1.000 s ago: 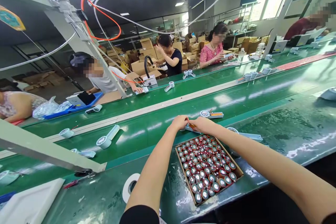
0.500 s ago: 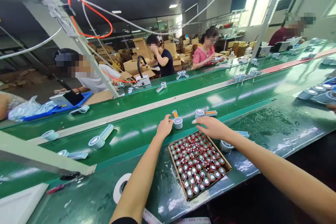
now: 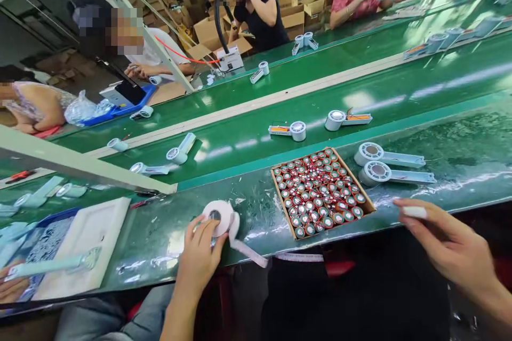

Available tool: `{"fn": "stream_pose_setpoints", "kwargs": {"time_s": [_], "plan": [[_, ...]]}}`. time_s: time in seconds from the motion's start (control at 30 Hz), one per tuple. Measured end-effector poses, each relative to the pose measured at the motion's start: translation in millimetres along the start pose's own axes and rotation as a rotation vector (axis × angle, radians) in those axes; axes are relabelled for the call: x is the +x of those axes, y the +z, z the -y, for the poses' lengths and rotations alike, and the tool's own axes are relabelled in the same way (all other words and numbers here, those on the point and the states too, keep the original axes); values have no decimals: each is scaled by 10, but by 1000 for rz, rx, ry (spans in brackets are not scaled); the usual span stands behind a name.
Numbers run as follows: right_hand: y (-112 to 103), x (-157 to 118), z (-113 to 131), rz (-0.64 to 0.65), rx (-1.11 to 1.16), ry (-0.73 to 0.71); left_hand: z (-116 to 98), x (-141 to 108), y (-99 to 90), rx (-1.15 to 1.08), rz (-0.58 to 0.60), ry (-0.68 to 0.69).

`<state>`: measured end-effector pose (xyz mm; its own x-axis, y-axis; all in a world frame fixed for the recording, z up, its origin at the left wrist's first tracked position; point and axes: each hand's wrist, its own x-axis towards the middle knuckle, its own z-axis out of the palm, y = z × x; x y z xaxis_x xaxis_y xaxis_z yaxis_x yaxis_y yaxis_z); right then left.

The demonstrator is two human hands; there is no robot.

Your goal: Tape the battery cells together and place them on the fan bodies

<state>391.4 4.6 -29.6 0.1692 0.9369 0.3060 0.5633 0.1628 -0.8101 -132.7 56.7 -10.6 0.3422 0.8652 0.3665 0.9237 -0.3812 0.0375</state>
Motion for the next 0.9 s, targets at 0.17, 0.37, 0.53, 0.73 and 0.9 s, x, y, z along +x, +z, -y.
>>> {"fn": "stream_pose_setpoints", "kwargs": {"time_s": [0.17, 0.37, 0.53, 0.73, 0.9], "plan": [[679, 344, 1170, 511, 354, -96, -1036, 801, -393, -244, -74, 345], [1027, 113, 1369, 825, 338, -186, -911, 897, -467, -312, -230, 353], [1047, -232, 934, 947, -124, -495, -653, 626, -169, -407, -209, -100], [846, 354, 986, 551, -205, -649, -907, 525, -46, -498, -213, -133], [964, 649, 1121, 582, -441, -638, -1037, 602, -79, -515, -206, 27]]}}
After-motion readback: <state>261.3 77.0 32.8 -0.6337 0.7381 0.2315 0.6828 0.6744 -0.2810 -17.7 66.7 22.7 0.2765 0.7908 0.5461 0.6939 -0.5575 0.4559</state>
